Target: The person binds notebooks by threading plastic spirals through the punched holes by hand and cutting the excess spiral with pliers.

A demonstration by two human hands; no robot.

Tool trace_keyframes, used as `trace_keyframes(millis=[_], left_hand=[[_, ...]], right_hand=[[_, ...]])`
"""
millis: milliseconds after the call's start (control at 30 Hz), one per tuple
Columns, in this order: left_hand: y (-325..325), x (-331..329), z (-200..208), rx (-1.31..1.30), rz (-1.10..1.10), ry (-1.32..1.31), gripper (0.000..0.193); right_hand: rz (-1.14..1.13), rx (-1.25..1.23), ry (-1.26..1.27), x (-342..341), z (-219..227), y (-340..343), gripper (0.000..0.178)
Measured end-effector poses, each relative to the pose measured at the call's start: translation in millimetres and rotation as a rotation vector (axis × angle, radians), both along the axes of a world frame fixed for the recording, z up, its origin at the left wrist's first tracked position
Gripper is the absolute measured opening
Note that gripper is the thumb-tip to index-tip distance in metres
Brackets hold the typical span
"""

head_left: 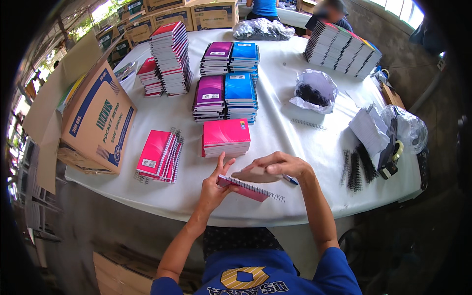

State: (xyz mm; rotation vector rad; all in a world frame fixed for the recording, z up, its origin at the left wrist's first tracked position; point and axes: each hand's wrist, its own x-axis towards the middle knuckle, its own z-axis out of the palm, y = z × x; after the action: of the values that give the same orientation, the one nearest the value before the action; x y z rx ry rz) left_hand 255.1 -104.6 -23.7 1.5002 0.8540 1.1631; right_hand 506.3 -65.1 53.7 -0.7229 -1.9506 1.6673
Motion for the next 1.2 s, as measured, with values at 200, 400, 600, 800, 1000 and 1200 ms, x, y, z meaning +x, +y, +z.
trace_keyframes(millis=[200, 400, 600, 800, 1000, 1200], left_hand=[[1, 1, -2, -0.008, -0.04, -0.038, 0.109], [5, -9, 8, -0.116, -0.197, -0.186, 0.111], [25, -27, 14, -0.132, -0.453, 0.054, 0.089], [-5, -12, 33, -0.167, -0.14, -0.071, 0.052], [-34, 9, 10, 0.286, 0.126, 0.505, 0.071], [-39, 13, 12, 0.48, 0.21, 0.88, 0.068]], right_hand=[[-0.036, 0.065, -0.269, -7, 6, 6, 0.055], [-0.113, 0.041, -0.314, 6, 18, -4, 0.064], [-0.501, 0.216, -0.782, 89, 33, -17, 0.052], [-0.853, 0.868, -0.716, 48, -26, -55, 0.032], [-0.941, 1.14, -0.969, 9, -62, -82, 0.042], [-0.719, 0.913, -0.585, -48, -28, -146, 0.049]])
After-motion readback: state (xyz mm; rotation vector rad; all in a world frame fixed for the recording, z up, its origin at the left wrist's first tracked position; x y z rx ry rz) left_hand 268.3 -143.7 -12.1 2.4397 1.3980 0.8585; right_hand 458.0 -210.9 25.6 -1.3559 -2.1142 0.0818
